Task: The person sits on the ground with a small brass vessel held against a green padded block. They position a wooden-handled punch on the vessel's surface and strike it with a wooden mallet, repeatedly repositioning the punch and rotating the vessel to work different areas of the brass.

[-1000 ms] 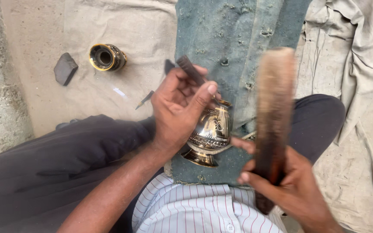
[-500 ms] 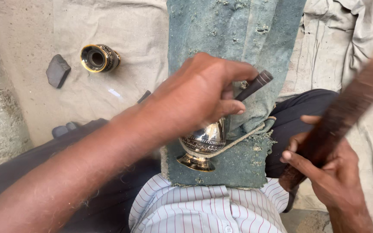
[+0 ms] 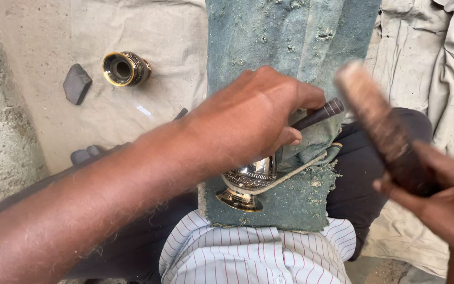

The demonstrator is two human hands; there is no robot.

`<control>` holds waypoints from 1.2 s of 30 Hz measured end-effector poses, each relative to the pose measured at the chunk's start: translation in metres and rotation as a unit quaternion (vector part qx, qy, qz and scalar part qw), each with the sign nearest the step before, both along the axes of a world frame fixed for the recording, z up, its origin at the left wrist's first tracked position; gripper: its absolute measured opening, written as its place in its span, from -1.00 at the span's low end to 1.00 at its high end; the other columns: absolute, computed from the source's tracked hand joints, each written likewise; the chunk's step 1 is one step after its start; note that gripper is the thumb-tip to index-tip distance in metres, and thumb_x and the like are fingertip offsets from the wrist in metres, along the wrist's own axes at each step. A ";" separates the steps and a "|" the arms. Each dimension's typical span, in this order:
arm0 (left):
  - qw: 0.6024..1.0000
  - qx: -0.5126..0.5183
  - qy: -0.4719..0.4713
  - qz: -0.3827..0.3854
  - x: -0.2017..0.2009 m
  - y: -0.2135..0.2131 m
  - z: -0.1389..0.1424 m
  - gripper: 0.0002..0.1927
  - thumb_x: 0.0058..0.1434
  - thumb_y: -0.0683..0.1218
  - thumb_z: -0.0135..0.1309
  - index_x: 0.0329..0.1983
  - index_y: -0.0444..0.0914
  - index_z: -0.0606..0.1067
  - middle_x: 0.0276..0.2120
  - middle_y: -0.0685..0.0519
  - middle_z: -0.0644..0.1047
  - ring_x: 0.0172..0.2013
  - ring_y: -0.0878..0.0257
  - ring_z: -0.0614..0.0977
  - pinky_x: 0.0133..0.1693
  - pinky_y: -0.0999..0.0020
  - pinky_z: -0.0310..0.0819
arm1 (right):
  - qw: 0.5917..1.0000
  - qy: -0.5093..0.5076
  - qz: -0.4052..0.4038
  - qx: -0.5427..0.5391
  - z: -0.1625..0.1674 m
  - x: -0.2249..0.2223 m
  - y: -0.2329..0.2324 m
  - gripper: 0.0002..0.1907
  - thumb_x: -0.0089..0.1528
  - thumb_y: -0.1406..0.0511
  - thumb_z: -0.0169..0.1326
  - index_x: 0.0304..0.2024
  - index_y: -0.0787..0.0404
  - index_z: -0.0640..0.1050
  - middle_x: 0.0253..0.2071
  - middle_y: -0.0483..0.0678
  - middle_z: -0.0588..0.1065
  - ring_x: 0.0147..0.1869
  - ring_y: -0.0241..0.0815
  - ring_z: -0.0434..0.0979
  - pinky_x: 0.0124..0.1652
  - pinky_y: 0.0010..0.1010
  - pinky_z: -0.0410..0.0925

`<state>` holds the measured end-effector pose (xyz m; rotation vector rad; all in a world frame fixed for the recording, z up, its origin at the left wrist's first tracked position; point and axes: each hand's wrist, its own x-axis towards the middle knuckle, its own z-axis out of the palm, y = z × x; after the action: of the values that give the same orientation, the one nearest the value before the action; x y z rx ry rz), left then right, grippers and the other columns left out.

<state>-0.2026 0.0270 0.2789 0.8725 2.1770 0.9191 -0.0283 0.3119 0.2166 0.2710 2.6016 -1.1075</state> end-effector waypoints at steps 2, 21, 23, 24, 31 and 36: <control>0.998 -0.022 -0.036 0.036 0.003 -0.005 0.002 -0.50 0.12 -0.08 0.26 0.17 -0.16 0.51 -0.06 -0.04 0.65 -0.12 0.16 0.71 -0.04 0.30 0.63 | 0.995 -0.067 -0.070 0.017 -0.011 -0.009 0.024 -0.25 0.11 0.40 0.34 0.37 0.18 0.44 -0.20 0.06 0.61 -0.28 -0.13 0.66 -0.22 -0.31 0.55; 0.981 -0.046 -0.113 0.151 0.013 -0.022 0.015 -0.50 0.12 -0.08 0.20 0.18 -0.12 0.51 -0.46 0.09 0.63 -0.53 0.31 0.66 -0.45 0.37 0.66 | 0.989 -0.056 0.126 0.047 -0.049 -0.071 0.121 -0.54 0.10 0.22 0.37 -0.06 0.23 0.46 -0.49 -0.03 0.44 -0.49 -0.17 0.55 -0.39 -0.33 0.54; 0.985 -0.048 -0.105 0.132 0.011 -0.019 0.014 -0.48 0.12 -0.08 0.21 0.20 -0.09 0.51 -0.38 0.06 0.64 -0.44 0.29 0.68 -0.37 0.36 0.65 | 0.981 -0.120 0.132 0.074 -0.036 -0.065 0.105 -0.49 0.04 0.25 0.41 -0.05 0.21 0.47 -0.48 -0.01 0.45 -0.49 -0.15 0.56 -0.42 -0.31 0.54; 0.988 -0.042 -0.092 0.118 0.009 -0.018 0.012 -0.47 0.11 -0.09 0.21 0.20 -0.09 0.51 -0.32 0.05 0.65 -0.38 0.27 0.69 -0.32 0.37 0.63 | 0.975 -0.152 0.134 0.090 -0.032 -0.060 0.099 -0.47 0.00 0.28 0.44 -0.06 0.21 0.49 -0.47 0.01 0.46 -0.49 -0.11 0.56 -0.44 -0.28 0.54; 0.998 -0.032 -0.052 -0.009 -0.007 -0.008 -0.004 -0.59 0.11 -0.06 0.26 0.07 -0.13 0.59 -0.08 0.00 0.65 -0.13 0.22 0.69 -0.13 0.35 0.61 | 0.984 -0.179 -0.015 -0.011 -0.016 -0.003 0.059 -0.53 0.07 0.44 0.36 0.01 0.26 0.51 -0.43 0.06 0.52 -0.49 -0.09 0.64 -0.46 -0.23 0.61; 0.995 -0.015 -0.097 -0.032 -0.012 -0.008 0.005 -0.52 0.03 -0.11 0.23 0.09 -0.11 0.55 -0.28 0.07 0.68 -0.31 0.33 0.68 -0.25 0.36 0.59 | 0.984 -0.151 -0.079 -0.045 0.006 0.026 0.013 -0.59 0.04 0.50 0.33 -0.07 0.36 0.53 -0.37 0.06 0.59 -0.35 -0.16 0.68 -0.30 -0.29 0.60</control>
<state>-0.2143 0.0188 0.2838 0.7986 1.9819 0.8984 -0.0024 0.3249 0.2223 0.5853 2.2876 -1.1327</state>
